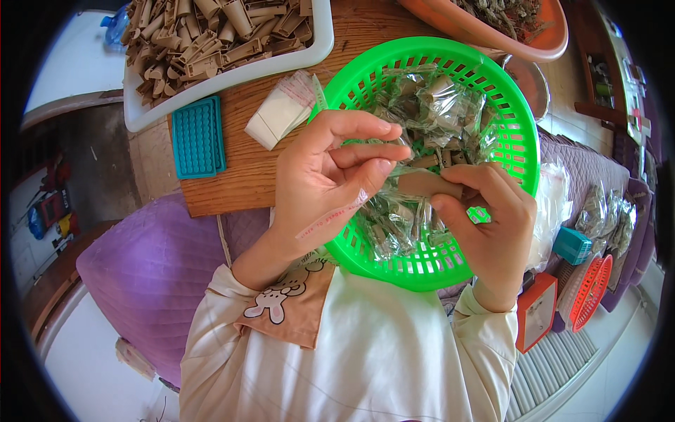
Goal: The person packs small brown cylindrical items into plastic bags by hand.
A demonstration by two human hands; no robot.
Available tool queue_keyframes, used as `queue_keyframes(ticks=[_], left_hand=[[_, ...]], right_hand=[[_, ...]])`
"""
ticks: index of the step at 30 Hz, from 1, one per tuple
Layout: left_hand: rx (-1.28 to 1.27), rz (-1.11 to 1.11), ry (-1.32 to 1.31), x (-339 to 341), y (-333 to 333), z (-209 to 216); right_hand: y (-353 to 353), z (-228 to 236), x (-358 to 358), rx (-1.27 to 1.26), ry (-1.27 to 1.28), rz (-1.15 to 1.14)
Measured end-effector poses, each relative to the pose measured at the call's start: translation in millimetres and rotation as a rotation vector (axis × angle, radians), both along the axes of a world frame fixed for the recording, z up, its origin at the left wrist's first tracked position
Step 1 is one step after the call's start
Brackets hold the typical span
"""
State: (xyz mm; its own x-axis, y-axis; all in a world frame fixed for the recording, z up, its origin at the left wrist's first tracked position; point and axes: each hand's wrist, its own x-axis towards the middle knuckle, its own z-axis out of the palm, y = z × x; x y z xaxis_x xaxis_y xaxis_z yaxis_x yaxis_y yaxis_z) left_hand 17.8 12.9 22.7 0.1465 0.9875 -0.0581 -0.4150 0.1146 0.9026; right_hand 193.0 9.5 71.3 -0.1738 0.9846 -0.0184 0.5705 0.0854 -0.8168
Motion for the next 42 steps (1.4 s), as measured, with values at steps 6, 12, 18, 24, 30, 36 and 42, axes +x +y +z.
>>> queue_keyframes(ticks=[6,12,18,24,30,36,42], left_hand=[[0.093,0.074,0.038,3,4,-2],[0.036,0.094,0.072,10,6,4],[0.009,0.067,0.021,6,8,5],[-0.182,-0.073,-0.221,-3,10,14],[-0.194,-0.097,-0.234,-1,13,1],[-0.070,-0.445,-0.057,-6,-1,-11],[-0.144,-0.506,0.310,-7,3,-7]], right_hand=[[-7,13,3,0.246,-0.052,-0.042],[-9,12,9,0.259,0.015,-0.134],[-4,17,11,0.289,-0.053,-0.106],[28,2,39,-0.140,0.398,0.364],[26,-24,27,-0.364,0.416,0.571],[6,-33,25,-0.551,0.850,0.243],[8,-27,32,-0.503,0.734,0.307]])
